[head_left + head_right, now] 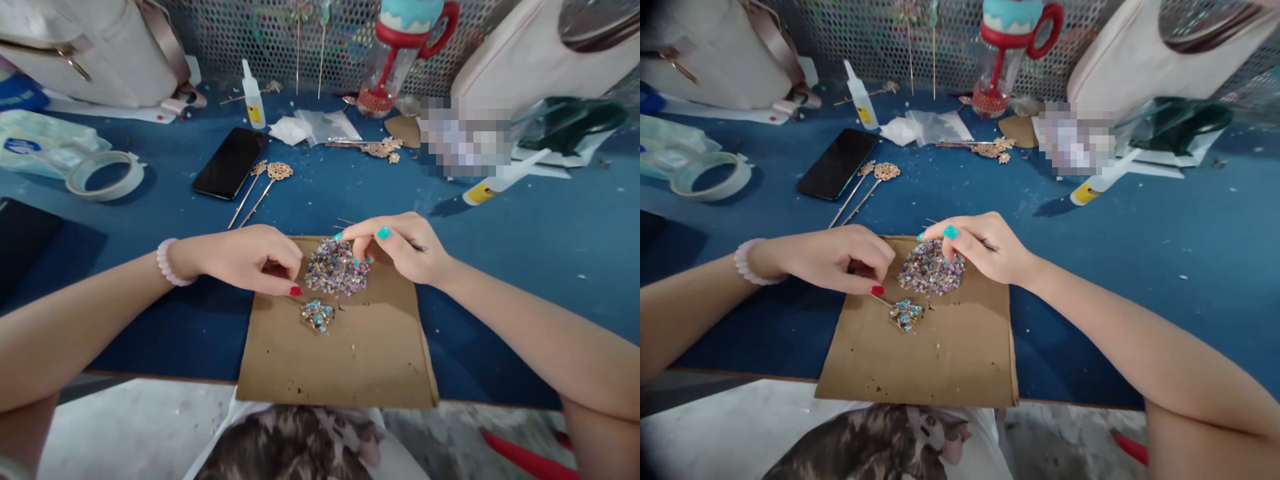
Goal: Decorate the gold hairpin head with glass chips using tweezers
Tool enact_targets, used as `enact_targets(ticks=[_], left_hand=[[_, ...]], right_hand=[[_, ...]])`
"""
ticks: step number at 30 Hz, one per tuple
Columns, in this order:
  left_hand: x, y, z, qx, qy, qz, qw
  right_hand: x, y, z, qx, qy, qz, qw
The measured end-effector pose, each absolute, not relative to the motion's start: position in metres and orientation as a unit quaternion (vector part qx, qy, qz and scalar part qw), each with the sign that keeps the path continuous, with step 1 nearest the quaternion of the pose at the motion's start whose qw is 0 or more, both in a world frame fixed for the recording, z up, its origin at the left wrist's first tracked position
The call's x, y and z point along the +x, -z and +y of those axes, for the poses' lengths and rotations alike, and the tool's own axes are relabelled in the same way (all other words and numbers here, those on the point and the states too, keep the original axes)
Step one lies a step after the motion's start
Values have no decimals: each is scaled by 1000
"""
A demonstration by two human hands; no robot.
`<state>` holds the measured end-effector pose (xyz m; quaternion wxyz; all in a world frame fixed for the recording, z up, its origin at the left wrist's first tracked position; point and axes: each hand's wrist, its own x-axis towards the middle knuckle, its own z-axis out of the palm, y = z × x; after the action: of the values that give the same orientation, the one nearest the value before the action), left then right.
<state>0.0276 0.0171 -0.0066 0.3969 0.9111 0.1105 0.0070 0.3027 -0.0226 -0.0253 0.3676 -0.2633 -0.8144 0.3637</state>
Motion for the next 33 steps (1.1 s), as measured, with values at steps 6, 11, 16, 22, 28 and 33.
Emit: enact_targets(ticks=[6, 11, 16, 22, 28, 33], left_hand=[[28, 7, 15, 936, 0, 105, 336], [27, 8, 12, 950, 10, 100, 295], [28, 6, 11, 955, 15, 107, 276], [30, 5, 10, 959, 25, 114, 257], [29, 6, 10, 961, 32, 113, 249], [29, 6, 8, 963, 28, 108, 247]], right_hand=[[301, 36, -34, -284, -447, -764, 370], [307, 37, -51, -285, -437, -760, 387], [310, 31, -62, -287, -382, -792, 380], [309, 24, -61, -259, -357, -828, 345], [307, 22, -65, -317, -355, -819, 321], [304, 22, -64, -324, -360, -818, 311]])
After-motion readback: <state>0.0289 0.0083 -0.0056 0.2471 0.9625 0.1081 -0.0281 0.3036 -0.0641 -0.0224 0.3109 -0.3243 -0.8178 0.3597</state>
